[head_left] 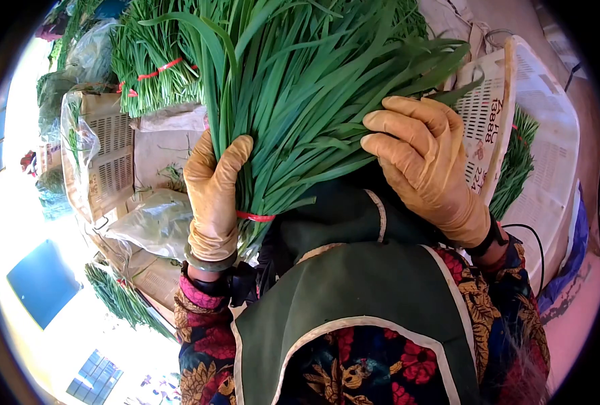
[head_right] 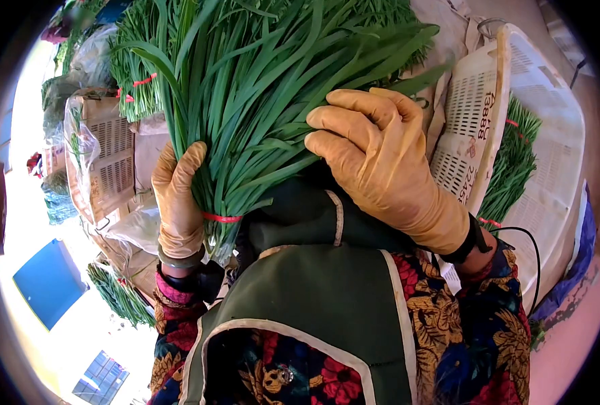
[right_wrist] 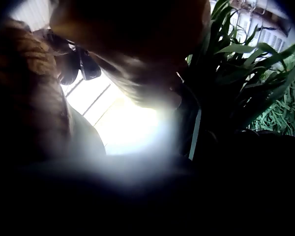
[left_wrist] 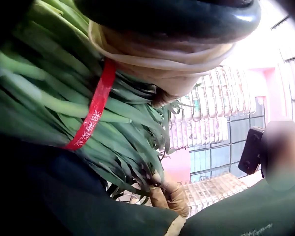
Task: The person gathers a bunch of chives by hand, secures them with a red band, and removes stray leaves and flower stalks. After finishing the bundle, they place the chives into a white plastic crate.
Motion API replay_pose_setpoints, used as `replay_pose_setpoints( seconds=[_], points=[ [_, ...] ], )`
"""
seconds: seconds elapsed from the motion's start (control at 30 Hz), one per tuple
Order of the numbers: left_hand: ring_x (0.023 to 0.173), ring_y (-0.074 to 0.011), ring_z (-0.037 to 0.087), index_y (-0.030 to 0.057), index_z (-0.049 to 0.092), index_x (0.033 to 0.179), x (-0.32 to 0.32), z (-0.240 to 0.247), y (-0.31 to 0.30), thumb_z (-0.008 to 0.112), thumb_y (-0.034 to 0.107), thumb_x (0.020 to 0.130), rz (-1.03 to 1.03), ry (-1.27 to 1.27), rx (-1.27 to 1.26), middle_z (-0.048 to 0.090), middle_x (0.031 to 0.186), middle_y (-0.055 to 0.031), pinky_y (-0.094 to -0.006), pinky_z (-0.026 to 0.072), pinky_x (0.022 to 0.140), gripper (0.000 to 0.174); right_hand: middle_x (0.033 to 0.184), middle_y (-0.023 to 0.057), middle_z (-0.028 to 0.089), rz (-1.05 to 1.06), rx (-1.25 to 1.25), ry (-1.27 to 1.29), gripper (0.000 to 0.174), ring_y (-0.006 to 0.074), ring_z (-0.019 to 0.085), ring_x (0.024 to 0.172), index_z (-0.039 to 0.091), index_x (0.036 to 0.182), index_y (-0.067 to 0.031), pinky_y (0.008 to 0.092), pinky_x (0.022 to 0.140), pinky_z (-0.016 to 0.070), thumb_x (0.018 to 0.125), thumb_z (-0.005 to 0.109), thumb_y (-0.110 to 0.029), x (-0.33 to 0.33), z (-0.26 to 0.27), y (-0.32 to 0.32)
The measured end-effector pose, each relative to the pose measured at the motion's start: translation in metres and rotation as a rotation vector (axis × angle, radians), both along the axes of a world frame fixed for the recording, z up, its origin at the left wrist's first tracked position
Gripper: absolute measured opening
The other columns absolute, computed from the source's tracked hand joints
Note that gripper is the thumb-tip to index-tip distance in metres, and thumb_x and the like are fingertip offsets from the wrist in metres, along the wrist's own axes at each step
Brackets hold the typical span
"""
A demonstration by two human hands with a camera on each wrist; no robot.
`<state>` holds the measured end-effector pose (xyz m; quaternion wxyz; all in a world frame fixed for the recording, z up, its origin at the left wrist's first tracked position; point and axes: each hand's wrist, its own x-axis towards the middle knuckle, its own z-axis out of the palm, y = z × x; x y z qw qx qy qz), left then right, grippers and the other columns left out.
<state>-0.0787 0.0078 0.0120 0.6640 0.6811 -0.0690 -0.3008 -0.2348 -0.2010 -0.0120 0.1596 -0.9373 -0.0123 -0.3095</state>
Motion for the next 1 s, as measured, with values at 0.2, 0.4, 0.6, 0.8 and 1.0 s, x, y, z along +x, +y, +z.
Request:
replay_pose_setpoints(
  seconds=[0.2,0.4,0.6,0.8,1.0],
  points=[
    [0.092,-0.0107,0.059,-0.0021,0.06,0.119,-0.002,0.0,-0.003,0.065,0.009,0.089,0.008,-0.048,-0.004,0.066,0.106,-0.0061,-0.0266,0.0485,0.085,0.032,0.112,0.0046,0.062,0.044,0.044,0.09,0.028,0.0274,0.055,0.108,0.061,0.102,-0.0107,0.0399,0.089,0.0433,0.074,0.066,-0.006,-0.005,0.008,-0.004],
    [0.095,-0.0105,0.057,-0.0032,0.058,0.12,-0.003,-0.004,0.003,0.065,0.009,0.089,-0.028,-0.137,0.074,0.064,0.109,-0.0054,-0.026,0.0456,0.088,0.034,0.107,0.006,0.061,0.12,0.329,0.101,0.036,0.0247,0.056,0.098,0.061,0.107,-0.0077,0.0406,0.088,0.0403,0.072,0.07,-0.01,-0.008,0.011,-0.005],
    [0.098,-0.0119,0.058,-0.0031,0.056,0.124,-0.01,-0.003,0.005,0.065,0.003,0.087,-0.001,-0.184,0.062,0.064,0.11,-0.0064,-0.0276,0.0442,0.092,0.039,0.119,0.0078,0.057,-0.052,0.078,0.085,0.045,0.0254,0.053,0.101,0.055,0.119,-0.007,0.0375,0.09,0.0378,0.076,0.067,-0.012,0.004,0.016,-0.01],
    [0.096,-0.0128,0.059,-0.0015,0.058,0.121,-0.014,-0.001,0.01,0.065,0.007,0.086,0.014,-0.201,0.066,0.065,0.109,-0.0065,-0.0282,0.0455,0.09,0.037,0.096,0.0001,0.062,-0.053,-0.119,0.465,0.033,0.021,0.056,0.093,0.064,0.105,-0.0169,0.0376,0.085,0.0363,0.075,0.068,-0.027,-0.002,0.012,-0.022],
    [0.117,-0.0196,0.053,0.0003,0.051,0.134,-0.019,0.001,0.03,0.074,0.019,0.081,-0.01,-0.277,0.088,0.061,0.124,-0.0109,-0.0353,0.0335,0.107,0.06,0.081,-0.0008,0.063,0.174,0.05,0.55,0.032,0.0205,0.059,0.087,0.065,0.098,-0.0184,0.0386,0.079,0.0385,0.069,0.073,-0.03,-0.031,0.04,-0.053]
  ],
)
